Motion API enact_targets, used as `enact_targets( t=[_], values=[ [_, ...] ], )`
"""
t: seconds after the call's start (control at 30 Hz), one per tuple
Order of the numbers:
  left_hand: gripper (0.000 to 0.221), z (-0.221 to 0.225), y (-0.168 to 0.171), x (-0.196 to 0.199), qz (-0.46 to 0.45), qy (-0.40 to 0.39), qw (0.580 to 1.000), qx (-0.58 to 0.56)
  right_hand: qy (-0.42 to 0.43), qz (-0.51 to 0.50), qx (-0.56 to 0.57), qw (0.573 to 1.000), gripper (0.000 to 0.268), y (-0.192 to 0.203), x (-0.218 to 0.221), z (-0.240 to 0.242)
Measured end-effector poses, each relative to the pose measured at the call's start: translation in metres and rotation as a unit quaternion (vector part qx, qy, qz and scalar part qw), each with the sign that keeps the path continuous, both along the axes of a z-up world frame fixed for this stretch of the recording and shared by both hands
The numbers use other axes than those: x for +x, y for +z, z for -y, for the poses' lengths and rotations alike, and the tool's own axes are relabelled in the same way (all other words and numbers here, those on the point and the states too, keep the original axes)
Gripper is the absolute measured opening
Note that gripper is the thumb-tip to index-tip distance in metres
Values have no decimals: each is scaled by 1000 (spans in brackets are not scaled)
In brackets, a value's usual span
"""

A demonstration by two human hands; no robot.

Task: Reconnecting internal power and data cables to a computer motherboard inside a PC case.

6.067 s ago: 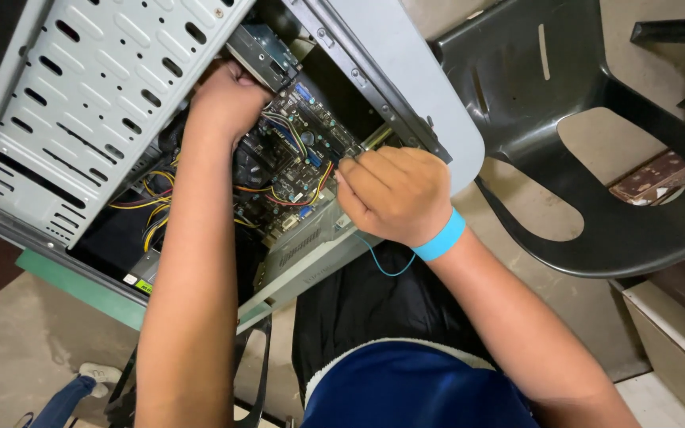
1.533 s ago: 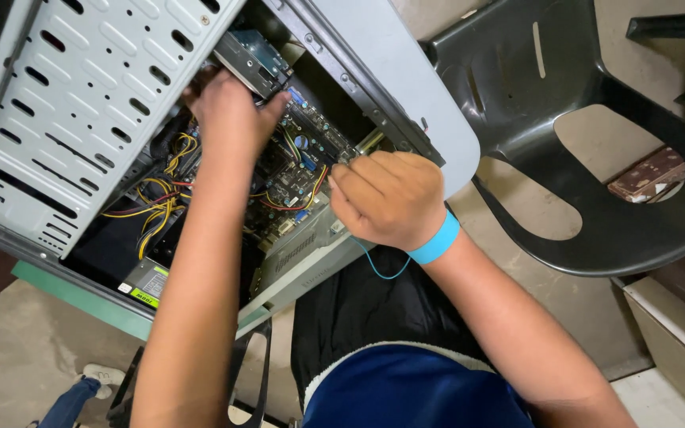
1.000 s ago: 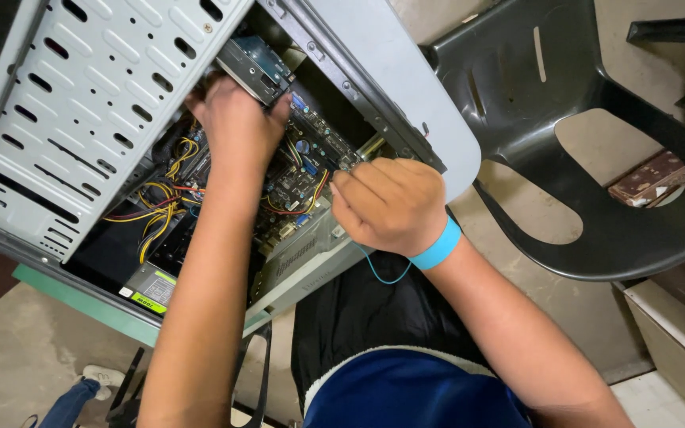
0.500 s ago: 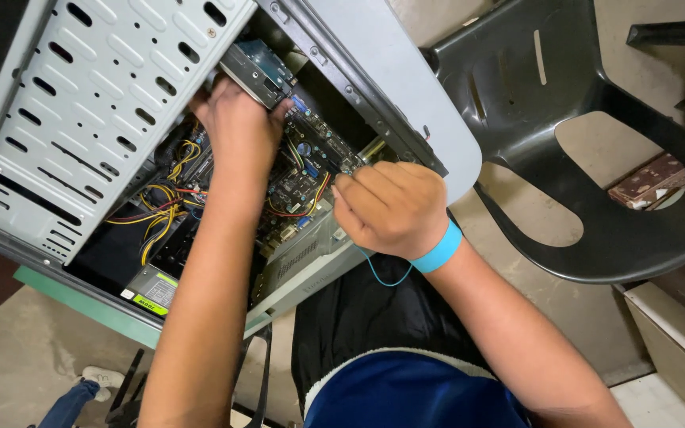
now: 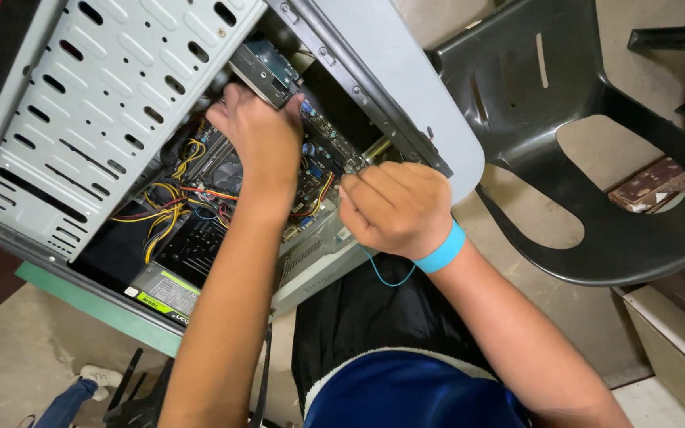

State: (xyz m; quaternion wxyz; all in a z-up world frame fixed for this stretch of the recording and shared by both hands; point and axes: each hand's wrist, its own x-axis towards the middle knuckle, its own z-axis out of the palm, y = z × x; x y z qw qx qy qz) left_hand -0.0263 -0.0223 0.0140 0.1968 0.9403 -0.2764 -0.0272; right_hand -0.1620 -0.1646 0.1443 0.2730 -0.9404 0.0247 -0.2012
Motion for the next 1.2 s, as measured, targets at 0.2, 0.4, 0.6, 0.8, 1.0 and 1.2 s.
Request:
enact_targets(
  t=[0.2,0.4,0.6,0.8,1.0,1.2],
  values=[
    [25,12,-34,-8,43,126,991,22,13,78,-50,996,11,-15,4,5],
    [30,-7,-54,12,-179,146,963,142,12,71,-40,997,13,-16,2,5],
    [33,-20,-51,31,-205,125,966,99,-1,5,-5,1000,6,-2,-1,0],
    [34,-23,-60,47,-272,158,937,149,2,8,-4,1000,5,-3,-2,1],
    [62,-11,-56,62,-364,172,891,209,7,5,-2,1000,5,-4,-2,2],
    [63,5,-35,66,-399,183,869,229,11,9,2,1000,5,-2,-1,2]
  ],
)
